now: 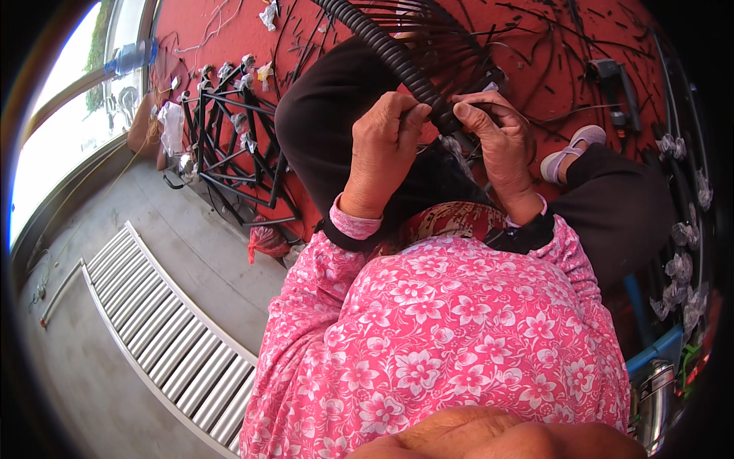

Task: The person weaves black plastic strips through the metal frame of a chair seat, threading and pulling the strips by hand. They use pliers to cut a strip and continue weaving the remaining sections.

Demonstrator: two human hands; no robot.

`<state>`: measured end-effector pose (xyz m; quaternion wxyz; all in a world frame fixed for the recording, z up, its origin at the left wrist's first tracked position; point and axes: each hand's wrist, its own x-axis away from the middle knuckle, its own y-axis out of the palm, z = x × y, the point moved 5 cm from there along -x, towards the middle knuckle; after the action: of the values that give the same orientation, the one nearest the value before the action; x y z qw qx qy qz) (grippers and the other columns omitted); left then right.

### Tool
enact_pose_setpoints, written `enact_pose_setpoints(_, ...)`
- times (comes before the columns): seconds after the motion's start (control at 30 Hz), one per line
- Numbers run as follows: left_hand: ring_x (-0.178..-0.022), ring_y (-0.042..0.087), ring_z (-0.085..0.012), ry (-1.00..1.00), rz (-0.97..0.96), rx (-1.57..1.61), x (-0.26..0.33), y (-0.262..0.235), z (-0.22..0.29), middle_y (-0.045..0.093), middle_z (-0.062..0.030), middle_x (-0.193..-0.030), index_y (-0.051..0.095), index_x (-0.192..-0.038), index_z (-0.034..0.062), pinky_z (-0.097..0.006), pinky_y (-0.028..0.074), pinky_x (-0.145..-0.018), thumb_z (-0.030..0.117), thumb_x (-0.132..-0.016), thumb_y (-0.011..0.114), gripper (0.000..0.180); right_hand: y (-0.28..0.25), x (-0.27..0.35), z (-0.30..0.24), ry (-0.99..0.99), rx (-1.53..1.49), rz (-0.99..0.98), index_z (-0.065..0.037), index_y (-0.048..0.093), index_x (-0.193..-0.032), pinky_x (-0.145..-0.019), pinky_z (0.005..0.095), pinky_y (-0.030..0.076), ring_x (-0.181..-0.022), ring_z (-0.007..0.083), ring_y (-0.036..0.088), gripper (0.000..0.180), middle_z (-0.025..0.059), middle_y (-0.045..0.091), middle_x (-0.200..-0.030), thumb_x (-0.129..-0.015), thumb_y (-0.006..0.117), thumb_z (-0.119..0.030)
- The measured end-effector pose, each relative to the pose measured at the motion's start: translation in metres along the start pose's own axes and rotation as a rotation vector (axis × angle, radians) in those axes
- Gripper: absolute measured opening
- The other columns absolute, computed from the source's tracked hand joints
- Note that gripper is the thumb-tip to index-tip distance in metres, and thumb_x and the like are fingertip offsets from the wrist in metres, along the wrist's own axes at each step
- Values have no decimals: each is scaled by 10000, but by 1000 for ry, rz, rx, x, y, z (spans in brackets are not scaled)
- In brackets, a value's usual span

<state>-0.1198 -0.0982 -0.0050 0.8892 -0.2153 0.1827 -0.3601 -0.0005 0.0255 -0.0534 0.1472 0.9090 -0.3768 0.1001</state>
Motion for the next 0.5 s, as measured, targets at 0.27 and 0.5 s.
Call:
enact_pose_setpoints(0.27, -760, 645, -80, -167, -115, 258, 4, 5, -11, 703, -35, -869, 625, -1025, -3, -225, 507, -681, -11, -898, 728, 164, -1, -3, -5, -116, -11, 67, -9, 734, -924, -770, 223, 505, -807, 69, 631, 124, 10, 710, -881, -929, 740, -133)
enact_pose_setpoints(0.5, -823, 644, -64, -126, -56, 203, 8, 7, -13, 696, -22, -927, 622, -1037, 10, -214, 516, -747, -14, -900, 726, 174, 2, -3, -8, -118, 10, 84, -14, 727, -929, -757, 217, 499, -792, 74, 623, 109, 10, 703, -885, -933, 734, -122)
